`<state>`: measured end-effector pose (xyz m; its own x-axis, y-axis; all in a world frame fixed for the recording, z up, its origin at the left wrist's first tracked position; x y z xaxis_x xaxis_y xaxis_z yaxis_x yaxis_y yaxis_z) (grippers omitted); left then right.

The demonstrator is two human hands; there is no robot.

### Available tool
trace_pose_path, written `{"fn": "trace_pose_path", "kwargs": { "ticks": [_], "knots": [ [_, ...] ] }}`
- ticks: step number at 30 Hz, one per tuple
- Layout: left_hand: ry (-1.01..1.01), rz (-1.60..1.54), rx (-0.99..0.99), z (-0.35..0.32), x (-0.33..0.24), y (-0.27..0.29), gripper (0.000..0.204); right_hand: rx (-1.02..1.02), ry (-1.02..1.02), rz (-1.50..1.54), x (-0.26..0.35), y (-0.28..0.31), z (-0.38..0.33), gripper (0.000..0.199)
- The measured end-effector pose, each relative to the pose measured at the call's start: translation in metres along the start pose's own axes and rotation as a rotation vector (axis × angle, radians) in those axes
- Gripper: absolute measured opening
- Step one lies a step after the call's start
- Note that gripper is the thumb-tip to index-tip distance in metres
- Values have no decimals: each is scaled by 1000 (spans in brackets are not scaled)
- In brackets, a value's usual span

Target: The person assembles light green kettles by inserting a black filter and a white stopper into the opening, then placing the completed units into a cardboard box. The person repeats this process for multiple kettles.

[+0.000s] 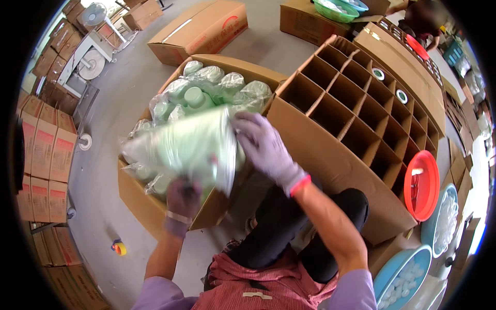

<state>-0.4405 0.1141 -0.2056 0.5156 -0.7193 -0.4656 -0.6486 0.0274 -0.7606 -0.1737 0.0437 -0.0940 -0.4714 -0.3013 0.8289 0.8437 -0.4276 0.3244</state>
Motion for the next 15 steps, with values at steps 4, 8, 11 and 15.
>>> {"fn": "trace_pose_path", "kwargs": {
  "ticks": [4, 8, 11, 15],
  "knots": [
    [-706, 942, -128, 169, -46, -12, 10, 103, -39, -258, -108, 11, 59, 21],
    [-460, 897, -356, 268, -38, 19, 20, 155, 96, -692, -143, 53, 70, 33],
    [-498, 1801, -512, 292, -23, 8, 29, 278, 161, -777, -159, 67, 63, 51],
    [-331, 1864, -522, 314, -16, 22, 46, 292, 124, -689, -159, 60, 67, 52]
  ]
}}
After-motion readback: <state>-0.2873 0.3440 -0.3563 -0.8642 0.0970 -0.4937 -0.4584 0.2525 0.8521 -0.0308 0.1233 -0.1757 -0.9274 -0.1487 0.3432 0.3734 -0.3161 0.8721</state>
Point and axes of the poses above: each hand's wrist, its own z-axis towards the middle knuckle, its own y-axis out of the back of the hand, x = y × z, the point moved 3 cm from there along z, towards the middle knuckle, and after that the axes turned 7 degrees about z, right-handed, at the moved point
